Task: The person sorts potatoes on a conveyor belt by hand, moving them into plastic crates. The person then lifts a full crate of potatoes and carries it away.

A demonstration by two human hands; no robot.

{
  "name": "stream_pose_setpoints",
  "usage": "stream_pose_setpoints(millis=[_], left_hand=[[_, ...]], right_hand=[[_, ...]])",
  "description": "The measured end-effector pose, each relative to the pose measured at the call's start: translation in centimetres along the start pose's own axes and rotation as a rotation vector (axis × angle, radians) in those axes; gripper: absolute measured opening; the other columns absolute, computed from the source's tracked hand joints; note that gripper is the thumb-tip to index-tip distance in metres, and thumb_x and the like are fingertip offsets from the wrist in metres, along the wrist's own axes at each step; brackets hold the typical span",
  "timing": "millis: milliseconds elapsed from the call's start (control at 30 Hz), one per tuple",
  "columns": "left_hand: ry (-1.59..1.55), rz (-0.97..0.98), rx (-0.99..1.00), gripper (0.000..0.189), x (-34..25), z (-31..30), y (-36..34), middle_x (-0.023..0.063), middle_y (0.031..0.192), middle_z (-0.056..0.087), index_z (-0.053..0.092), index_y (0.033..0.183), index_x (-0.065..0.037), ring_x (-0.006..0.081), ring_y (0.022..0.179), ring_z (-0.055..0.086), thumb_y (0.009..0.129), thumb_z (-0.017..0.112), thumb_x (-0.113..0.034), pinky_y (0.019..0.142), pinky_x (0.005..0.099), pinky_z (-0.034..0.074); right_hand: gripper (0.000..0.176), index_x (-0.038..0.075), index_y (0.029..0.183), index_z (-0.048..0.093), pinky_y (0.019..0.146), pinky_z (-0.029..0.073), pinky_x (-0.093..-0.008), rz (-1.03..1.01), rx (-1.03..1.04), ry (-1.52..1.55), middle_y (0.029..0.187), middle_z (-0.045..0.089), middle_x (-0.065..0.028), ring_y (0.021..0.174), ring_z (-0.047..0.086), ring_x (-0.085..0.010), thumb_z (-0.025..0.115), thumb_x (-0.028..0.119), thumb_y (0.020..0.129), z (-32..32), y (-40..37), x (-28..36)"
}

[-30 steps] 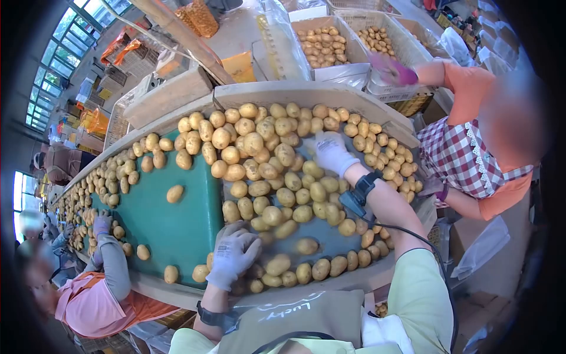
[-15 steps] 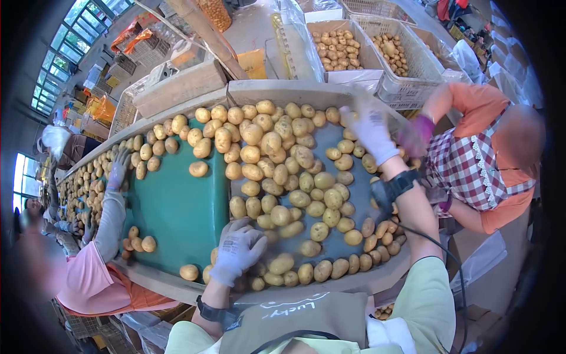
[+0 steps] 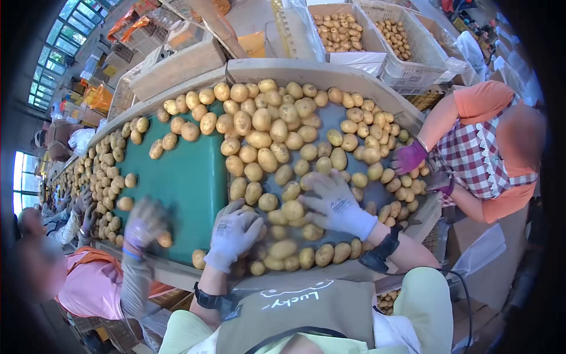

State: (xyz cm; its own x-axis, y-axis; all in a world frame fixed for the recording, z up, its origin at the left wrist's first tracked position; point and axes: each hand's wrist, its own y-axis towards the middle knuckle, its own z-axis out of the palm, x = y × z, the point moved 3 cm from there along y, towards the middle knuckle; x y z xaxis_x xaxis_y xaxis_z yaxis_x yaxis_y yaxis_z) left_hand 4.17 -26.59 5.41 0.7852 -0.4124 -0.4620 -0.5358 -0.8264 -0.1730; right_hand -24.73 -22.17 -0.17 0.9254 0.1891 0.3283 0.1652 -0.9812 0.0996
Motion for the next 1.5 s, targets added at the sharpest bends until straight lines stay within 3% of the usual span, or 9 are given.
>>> stream_pose_setpoints(millis=[167, 500, 767, 833, 1000, 1167, 1300, 1367, 1500], left_hand=[[-0.03, -0.072, -0.021, 0.028, 0.8, -0.1, 0.2, 0.0127, 0.108, 0.077, 0.08, 0.096, -0.01, 0.0358, 0.13, 0.061, 0.094, 0.069, -0.036, 0.11, 0.0471, 0.046], [0.011, -0.048, 0.004, 0.03, 0.1, -0.7, 0.6, 0.0132, 0.1, 0.077, 0.08, 0.092, -0.012, 0.0359, 0.116, 0.065, 0.094, 0.065, -0.038, 0.104, 0.0481, 0.047], [-0.003, 0.012, 0.021, 0.029, -0.4, -0.8, 1.5, 0.0122, 0.093, 0.076, 0.078, 0.09, -0.008, 0.0355, 0.099, 0.068, 0.095, 0.067, -0.034, 0.096, 0.0474, 0.052], [-0.027, -0.002, 0.081, 0.029, -0.3, -0.6, 1.7, 0.0132, 0.092, 0.076, 0.078, 0.091, -0.007, 0.0361, 0.098, 0.069, 0.095, 0.067, -0.034, 0.096, 0.0467, 0.051], [-0.027, -0.01, 0.019, 0.029, -0.2, -0.3, 2.1, 0.0112, 0.092, 0.076, 0.078, 0.087, -0.01, 0.0332, 0.1, 0.068, 0.096, 0.064, -0.034, 0.099, 0.0467, 0.048], [0.003, -0.027, 0.037, 0.03, -0.1, -0.1, 1.6, 0.0148, 0.095, 0.076, 0.079, 0.094, -0.006, 0.0359, 0.101, 0.069, 0.095, 0.067, -0.034, 0.1, 0.0466, 0.05], [-0.003, -0.013, 0.119, 0.028, -0.8, -0.2, 1.9, 0.0149, 0.095, 0.076, 0.078, 0.092, -0.006, 0.0372, 0.1, 0.069, 0.095, 0.068, -0.032, 0.098, 0.0475, 0.05], [-0.002, 0.009, 0.076, 0.027, -0.7, 0.2, 1.6, 0.015, 0.095, 0.076, 0.078, 0.092, -0.006, 0.0371, 0.099, 0.068, 0.094, 0.069, -0.031, 0.096, 0.0469, 0.051], [-0.061, -0.012, 0.034, 0.028, -0.2, 0.1, 1.5, 0.0153, 0.092, 0.075, 0.077, 0.091, -0.005, 0.0371, 0.097, 0.068, 0.094, 0.068, -0.031, 0.094, 0.0461, 0.052]], right_hand=[[0.021, 0.018, 0.102, 0.074, 0.095, 0.044, -0.055, 0.018, 0.035, -0.111, 0.117, 0.062, -0.0085, 0.105, 0.062, -0.0354, 0.071, 0.028, 0.083, -0.3, 1.1, -4.2], [0.032, 0.018, 0.125, 0.066, 0.091, 0.052, -0.0549, 0.271, 0.342, 0.01, 0.126, 0.061, -0.0174, 0.116, 0.061, -0.0399, 0.06, 0.024, 0.094, 0.7, 4.9, -2.4], [0.044, 0.016, 0.13, 0.064, 0.084, 0.056, -0.0447, 0.022, 0.167, 0.434, 0.117, 0.06, -0.016, 0.105, 0.065, -0.0353, 0.062, 0.004, 0.088, 1.2, 0.7, -5.3], [0.04, 0.015, 0.127, 0.066, 0.081, 0.057, -0.0446, -0.284, -0.006, 0.108, 0.11, 0.064, -0.014, 0.101, 0.067, -0.0343, 0.067, 0.008, 0.088, -2.8, 3.3, -4.5], [0.026, 0.014, 0.114, 0.069, 0.066, 0.054, -0.0435, -0.468, -0.534, -0.068, 0.102, 0.067, -0.0064, 0.086, 0.068, -0.0287, 0.069, 0.022, 0.089, -14.3, 7.9, -5.0], [0.022, 0.014, 0.113, 0.07, 0.072, 0.054, -0.0517, 0.2, -0.912, -0.474, 0.107, 0.071, -0.0101, 0.087, 0.07, -0.0388, 0.064, 0.021, 0.093, -15.3, 12.2, -19.1], [0.037, 0.011, 0.128, 0.064, 0.093, 0.054, -0.0525, 0.273, 0.307, -0.032, 0.124, 0.068, -0.0219, 0.111, 0.068, -0.0417, 0.059, 0.024, 0.093, -4.4, 10.4, -12.6], [0.05, 0.012, 0.137, 0.061, 0.095, 0.054, -0.0522, 0.246, 0.26, 0.03, 0.126, 0.067, -0.026, 0.116, 0.065, -0.0442, 0.066, 0.032, 0.091, 2.2, 7.6, -13.6], [0.054, 0.014, 0.138, 0.062, 0.096, 0.054, -0.0507, 0.296, 0.159, 0.276, 0.124, 0.067, -0.0237, 0.118, 0.064, -0.0427, 0.072, 0.034, 0.088, -2.7, 6.7, -11.0]])
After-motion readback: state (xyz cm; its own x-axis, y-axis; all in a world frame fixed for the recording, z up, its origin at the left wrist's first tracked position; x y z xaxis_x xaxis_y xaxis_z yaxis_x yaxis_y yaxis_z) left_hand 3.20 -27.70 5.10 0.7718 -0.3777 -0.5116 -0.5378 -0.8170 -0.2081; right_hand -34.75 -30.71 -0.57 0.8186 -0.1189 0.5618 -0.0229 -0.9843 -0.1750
